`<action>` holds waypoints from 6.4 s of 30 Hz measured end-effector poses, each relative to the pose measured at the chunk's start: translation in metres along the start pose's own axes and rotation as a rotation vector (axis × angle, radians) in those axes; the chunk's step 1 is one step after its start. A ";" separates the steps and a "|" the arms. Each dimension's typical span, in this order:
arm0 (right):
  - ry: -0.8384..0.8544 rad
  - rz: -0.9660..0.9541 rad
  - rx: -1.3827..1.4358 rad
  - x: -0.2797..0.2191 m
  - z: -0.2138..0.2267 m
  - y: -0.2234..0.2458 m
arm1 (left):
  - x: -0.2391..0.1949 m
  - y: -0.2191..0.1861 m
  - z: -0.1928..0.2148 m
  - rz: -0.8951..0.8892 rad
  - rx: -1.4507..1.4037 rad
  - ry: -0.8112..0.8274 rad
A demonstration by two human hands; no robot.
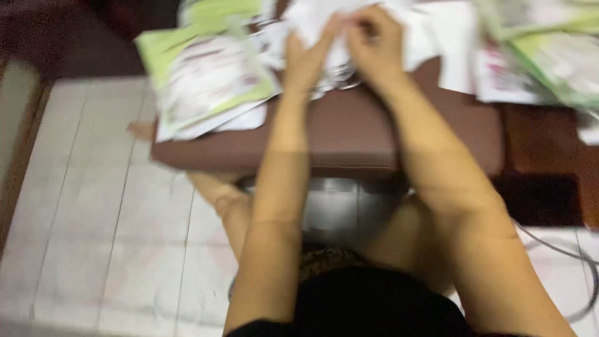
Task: Picking up, unfolding, and stacking white face masks from a pile on a bench.
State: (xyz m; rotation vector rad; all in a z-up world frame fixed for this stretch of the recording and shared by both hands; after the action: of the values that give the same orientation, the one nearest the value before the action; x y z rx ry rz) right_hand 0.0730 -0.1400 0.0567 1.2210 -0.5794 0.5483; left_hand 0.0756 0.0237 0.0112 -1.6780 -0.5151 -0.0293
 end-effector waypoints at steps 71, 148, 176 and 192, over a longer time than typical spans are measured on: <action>0.268 -0.263 0.122 -0.019 0.040 -0.020 | -0.068 -0.106 -0.076 -0.582 0.203 0.644; 0.123 -0.448 -0.041 -0.050 0.048 -0.023 | -0.038 -0.013 -0.055 -0.287 0.419 0.314; 0.127 -0.761 0.255 -0.049 0.042 0.040 | -0.055 -0.093 0.002 0.385 -0.011 0.327; 0.181 -0.737 0.659 -0.055 0.063 0.084 | -0.074 -0.114 0.016 0.504 -0.474 -0.102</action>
State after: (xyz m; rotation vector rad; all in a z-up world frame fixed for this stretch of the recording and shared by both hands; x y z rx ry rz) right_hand -0.0309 -0.1843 0.0933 1.8538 0.2531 0.2052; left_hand -0.0345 0.0246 0.0918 -2.2430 -0.1492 0.3261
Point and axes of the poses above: each hand's wrist, its own x-axis towards the middle knuckle, its own z-axis out of the back of the hand, y = z × x, the point moved 8 cm from there along x, towards the middle knuckle, and after that the axes turned 10 degrees about -z, right-handed, at the moved point
